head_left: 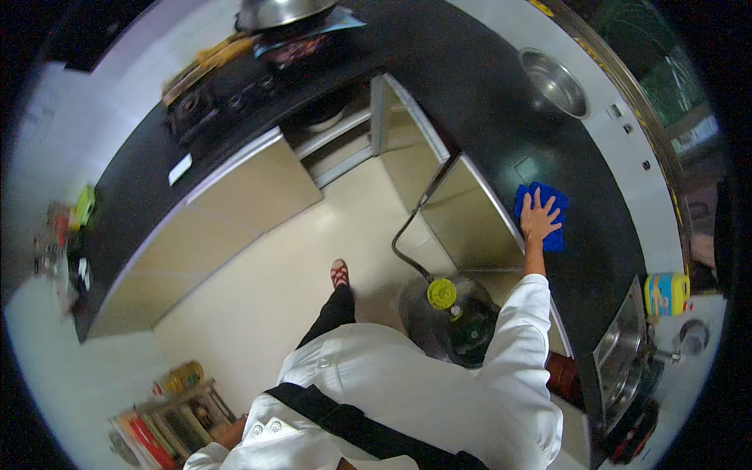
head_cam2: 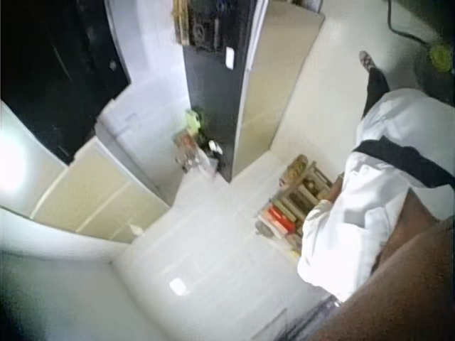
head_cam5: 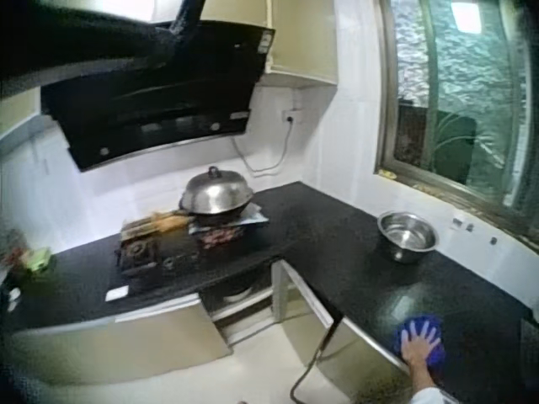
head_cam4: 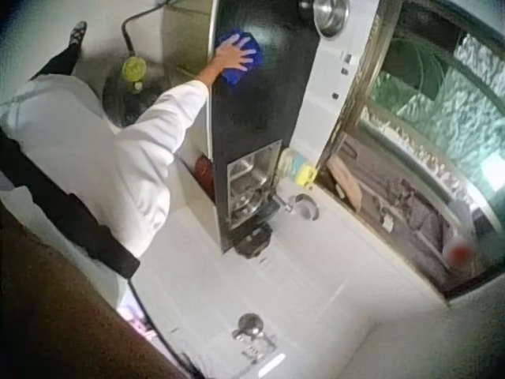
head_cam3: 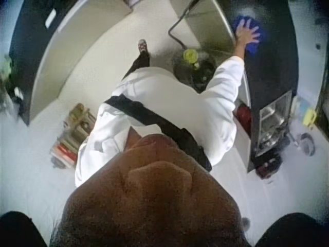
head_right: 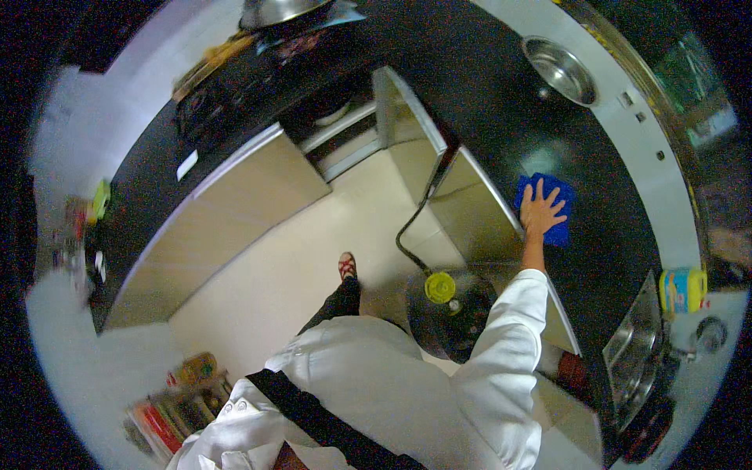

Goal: The person wipes a kitchen countertop and backsplash with a blue cloth. They move a metal bowl to clean underneath it, then wipe the stovetop area. Finally, they open a yellow plastic container and wipe its interior and lid with the cloth.

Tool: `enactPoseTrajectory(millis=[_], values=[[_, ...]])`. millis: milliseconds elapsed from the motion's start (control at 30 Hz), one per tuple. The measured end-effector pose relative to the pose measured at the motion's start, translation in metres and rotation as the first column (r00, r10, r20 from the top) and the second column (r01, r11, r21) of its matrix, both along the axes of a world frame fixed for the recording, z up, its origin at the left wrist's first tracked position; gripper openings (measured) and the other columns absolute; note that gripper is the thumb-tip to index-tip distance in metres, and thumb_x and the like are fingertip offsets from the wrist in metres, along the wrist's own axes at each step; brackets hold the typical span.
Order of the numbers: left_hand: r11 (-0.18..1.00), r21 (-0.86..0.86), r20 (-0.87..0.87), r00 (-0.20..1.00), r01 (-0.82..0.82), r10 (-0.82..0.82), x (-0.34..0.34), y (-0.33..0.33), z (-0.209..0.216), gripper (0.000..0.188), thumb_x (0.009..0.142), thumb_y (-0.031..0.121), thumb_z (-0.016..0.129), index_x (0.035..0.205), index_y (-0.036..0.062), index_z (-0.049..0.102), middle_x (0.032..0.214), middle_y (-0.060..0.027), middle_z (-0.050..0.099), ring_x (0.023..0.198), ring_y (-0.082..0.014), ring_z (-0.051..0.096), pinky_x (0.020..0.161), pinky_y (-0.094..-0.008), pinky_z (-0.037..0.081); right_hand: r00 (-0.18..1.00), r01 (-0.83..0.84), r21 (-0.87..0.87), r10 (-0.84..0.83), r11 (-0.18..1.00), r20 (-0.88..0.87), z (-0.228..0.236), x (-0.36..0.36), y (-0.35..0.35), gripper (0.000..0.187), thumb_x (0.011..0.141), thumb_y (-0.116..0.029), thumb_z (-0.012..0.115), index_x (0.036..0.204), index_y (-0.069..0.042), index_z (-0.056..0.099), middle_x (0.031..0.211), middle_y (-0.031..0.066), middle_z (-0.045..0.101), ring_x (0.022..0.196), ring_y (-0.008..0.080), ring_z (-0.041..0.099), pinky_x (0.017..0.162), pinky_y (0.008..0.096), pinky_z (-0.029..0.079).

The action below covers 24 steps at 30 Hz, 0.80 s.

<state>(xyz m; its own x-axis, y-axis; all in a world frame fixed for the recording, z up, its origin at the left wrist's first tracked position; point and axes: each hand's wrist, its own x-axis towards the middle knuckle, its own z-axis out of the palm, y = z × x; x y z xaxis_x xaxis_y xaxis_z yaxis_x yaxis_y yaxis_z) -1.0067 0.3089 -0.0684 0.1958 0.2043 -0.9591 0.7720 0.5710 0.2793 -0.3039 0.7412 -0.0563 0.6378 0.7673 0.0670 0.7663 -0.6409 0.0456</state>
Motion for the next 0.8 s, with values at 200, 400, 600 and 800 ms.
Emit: enactPoseTrajectory(millis=[200, 400, 600, 800], values=[[0.975, -0.049, 0.052, 0.975, 0.217, -0.215, -0.070, 0.137, -0.004, 0.042, 0.087, 0.036, 0.048, 0.089, -0.0030, 0.064, 0.088, -0.0228, 0.064, 0.089, -0.0362, 0.061, 0.075, -0.0461, 0.048, 0.998, 0.055, 0.031, -0.056, 0.998, 0.004, -0.004, 0.008, 0.004, 0.057, 0.089, -0.063, 0.026, 0.141, -0.039, 0.029, 0.151, 0.0111, 0.017, 0.136, 0.0419, 0.016, 0.103, 0.0650, 0.009], [0.814, 0.125, 0.187, 0.792, 0.568, -0.581, -0.102, 0.292, -0.021, 0.044, 0.089, 0.037, 0.046, 0.092, -0.0038, 0.063, 0.089, -0.0230, 0.064, 0.090, -0.0358, 0.060, 0.076, -0.0460, 0.047, 0.948, 0.310, -0.004, -0.309, 0.951, -0.077, -0.007, -0.013, 0.044, 0.060, 0.088, -0.064, 0.027, 0.140, -0.036, 0.030, 0.150, 0.0149, 0.018, 0.134, 0.0479, 0.014, 0.101, 0.0684, 0.008], [0.578, 0.599, -0.081, 0.760, 0.555, -0.645, 0.020, 0.491, -0.005, 0.027, 0.092, 0.025, 0.045, 0.094, 0.0018, 0.059, 0.091, -0.0210, 0.062, 0.085, -0.0412, 0.058, 0.076, -0.0457, 0.047, 0.952, -0.307, 0.088, 0.306, 0.948, 0.021, 0.004, -0.076, 0.071, 0.055, 0.085, -0.060, 0.043, 0.134, -0.035, 0.043, 0.149, 0.0106, 0.024, 0.135, 0.0388, 0.021, 0.106, 0.0598, 0.012], [0.390, 0.892, 0.035, 0.827, 0.227, -0.561, 0.141, 0.583, 0.057, 0.029, 0.088, 0.013, 0.051, 0.116, 0.0066, 0.053, 0.104, -0.0179, 0.060, 0.100, -0.0350, 0.057, 0.084, -0.0402, 0.047, 0.926, -0.376, 0.063, 0.377, 0.924, -0.003, 0.024, -0.030, 0.079, 0.064, 0.079, -0.060, 0.053, 0.135, -0.032, 0.043, 0.150, 0.0117, 0.021, 0.136, 0.0399, 0.017, 0.106, 0.0604, 0.012]])
